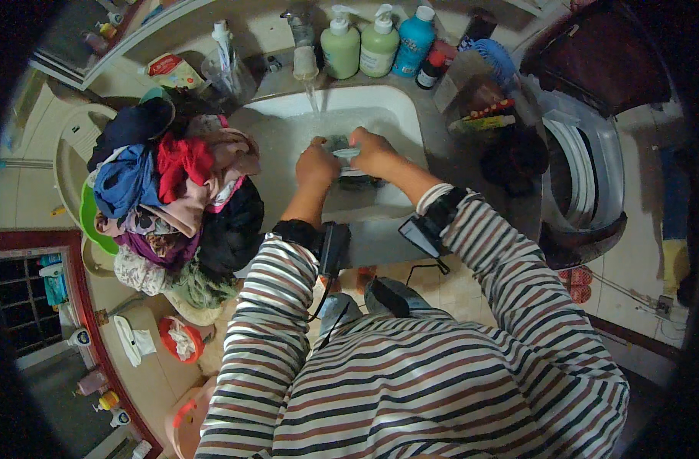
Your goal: The person hand-washes multiple small garments in a bathroom sink. They wet, rub, rinse, and wring each item individually, then place the washed pieces into a nearby washing machine. The sequence includes handling a gray cloth, a red item, a black item, and a blue item.
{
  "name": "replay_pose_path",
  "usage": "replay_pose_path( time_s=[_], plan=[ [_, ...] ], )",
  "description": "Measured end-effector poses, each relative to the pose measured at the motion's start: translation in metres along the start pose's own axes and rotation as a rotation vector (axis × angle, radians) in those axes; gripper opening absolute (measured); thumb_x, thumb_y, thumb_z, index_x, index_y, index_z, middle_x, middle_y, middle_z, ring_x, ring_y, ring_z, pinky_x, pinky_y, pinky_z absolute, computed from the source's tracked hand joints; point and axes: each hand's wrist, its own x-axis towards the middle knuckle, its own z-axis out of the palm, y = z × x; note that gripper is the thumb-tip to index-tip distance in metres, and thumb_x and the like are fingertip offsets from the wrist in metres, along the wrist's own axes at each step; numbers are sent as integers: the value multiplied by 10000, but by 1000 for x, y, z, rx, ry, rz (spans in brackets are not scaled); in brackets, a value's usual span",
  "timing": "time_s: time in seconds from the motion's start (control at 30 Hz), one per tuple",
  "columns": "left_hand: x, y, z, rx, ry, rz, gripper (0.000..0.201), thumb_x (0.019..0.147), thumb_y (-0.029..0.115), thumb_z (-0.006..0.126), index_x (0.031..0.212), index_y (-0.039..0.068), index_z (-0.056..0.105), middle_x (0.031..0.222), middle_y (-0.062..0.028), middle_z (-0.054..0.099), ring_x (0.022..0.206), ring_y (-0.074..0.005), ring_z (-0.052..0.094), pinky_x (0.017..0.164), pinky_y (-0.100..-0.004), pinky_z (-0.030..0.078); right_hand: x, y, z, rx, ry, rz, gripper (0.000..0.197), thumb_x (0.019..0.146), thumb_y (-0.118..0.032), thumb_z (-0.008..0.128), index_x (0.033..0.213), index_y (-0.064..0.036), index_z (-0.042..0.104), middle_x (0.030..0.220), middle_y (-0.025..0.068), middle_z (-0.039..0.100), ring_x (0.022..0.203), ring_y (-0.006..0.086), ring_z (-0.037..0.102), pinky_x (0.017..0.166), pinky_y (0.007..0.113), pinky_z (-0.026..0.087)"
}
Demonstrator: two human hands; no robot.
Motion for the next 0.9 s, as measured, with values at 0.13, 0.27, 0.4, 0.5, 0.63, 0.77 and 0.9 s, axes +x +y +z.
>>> replay_pose_path(
  time_s=[0.13,0.27,0.4,0.5,0.63,0.77,0.9],
  plan=[
    [5,12,-10,-122,-198,111,489,593,203,723,1056,112,593,928,-121,631,823,-232,613,735,-325,485,15,10,22,-309,88,190,393,695,-281,630,1017,-63,569,970,178,599,923,336,570,783,393,454],
    [6,6,-27,-803,-509,35,388,699,141,666,1075,88,586,901,-62,631,780,-169,600,696,-285,495,19,21,19,-142,59,186,273,755,-254,561,930,-52,615,916,155,626,836,299,608,766,353,472],
    [-7,-5,-45,-1551,-650,22,373,840,140,552,1201,83,479,996,-40,589,806,-150,596,656,-268,520,1,25,-12,835,-169,116,256,803,-152,576,1047,-74,564,943,37,593,839,161,548,731,282,454],
    [-15,-5,-46,-1636,-531,20,396,868,189,516,1245,110,424,1057,-43,552,812,-131,578,624,-258,515,-11,15,-23,1068,-375,-101,296,810,-142,587,1089,-62,529,1018,27,574,921,163,535,783,295,439],
    [-20,2,-34,-1647,-512,-117,328,887,90,437,1214,74,446,1023,-73,555,834,-160,574,680,-275,504,-14,-2,-8,1505,-461,-246,307,845,-217,548,1111,-68,513,1071,42,567,983,171,524,853,335,405],
    [-20,3,-26,-1495,-353,-223,287,874,176,473,1140,69,481,1025,-56,558,891,-172,548,699,-270,457,-6,-2,-9,1568,-586,-136,352,856,-337,516,1118,-102,511,1085,50,564,986,163,526,856,339,395],
    [-17,-7,-22,-1226,-341,-188,301,851,293,540,1070,91,500,947,-35,554,873,-153,525,699,-288,441,-3,7,-8,1445,-601,-56,381,842,-400,522,1099,-119,521,1050,42,574,963,166,540,829,317,402]
  ],
)
